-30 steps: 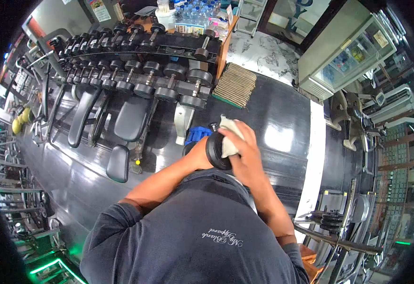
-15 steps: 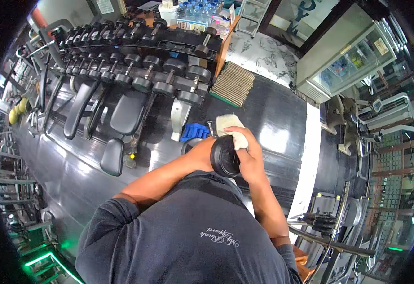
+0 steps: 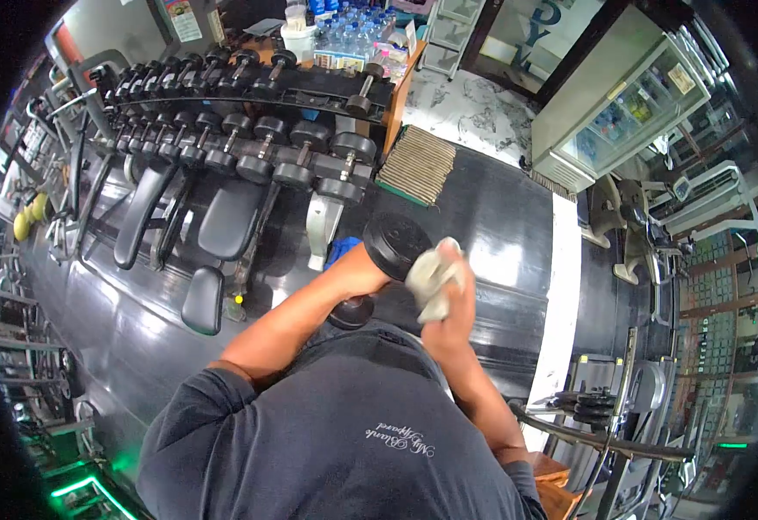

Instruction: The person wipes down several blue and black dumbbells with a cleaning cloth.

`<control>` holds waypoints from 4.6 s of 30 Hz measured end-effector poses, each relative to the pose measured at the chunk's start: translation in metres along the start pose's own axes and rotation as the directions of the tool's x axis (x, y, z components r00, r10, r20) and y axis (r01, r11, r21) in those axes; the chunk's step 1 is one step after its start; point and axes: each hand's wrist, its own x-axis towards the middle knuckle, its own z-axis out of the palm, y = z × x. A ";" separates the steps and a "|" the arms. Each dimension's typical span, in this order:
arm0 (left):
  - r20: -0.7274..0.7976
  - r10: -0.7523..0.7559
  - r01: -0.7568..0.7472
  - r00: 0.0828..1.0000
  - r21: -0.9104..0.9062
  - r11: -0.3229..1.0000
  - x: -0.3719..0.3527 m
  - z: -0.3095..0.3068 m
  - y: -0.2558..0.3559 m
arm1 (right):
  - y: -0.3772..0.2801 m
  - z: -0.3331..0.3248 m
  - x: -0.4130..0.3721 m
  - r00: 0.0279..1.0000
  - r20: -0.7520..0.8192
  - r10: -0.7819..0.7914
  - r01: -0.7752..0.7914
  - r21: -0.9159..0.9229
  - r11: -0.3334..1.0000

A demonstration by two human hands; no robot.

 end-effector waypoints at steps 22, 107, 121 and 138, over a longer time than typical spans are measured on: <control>0.021 -0.461 0.313 0.887 -0.762 0.567 0.008 -0.006 -0.010 | -0.006 -0.013 0.051 0.977 -0.120 0.177 -0.170 0.069 0.983; -0.122 -0.138 -0.065 0.983 -0.931 0.359 0.002 -0.010 -0.020 | -0.019 0.009 0.071 0.876 0.479 0.062 -0.066 -0.010 0.998; -0.675 0.189 -0.565 0.713 -0.394 0.725 0.026 -0.010 0.029 | 0.000 0.031 0.026 0.923 0.338 -0.183 0.261 -0.203 0.944; -0.128 0.242 -0.260 0.962 -0.707 0.658 0.053 -0.055 -0.049 | 0.051 -0.011 0.064 0.861 0.505 -0.066 -0.224 0.491 0.842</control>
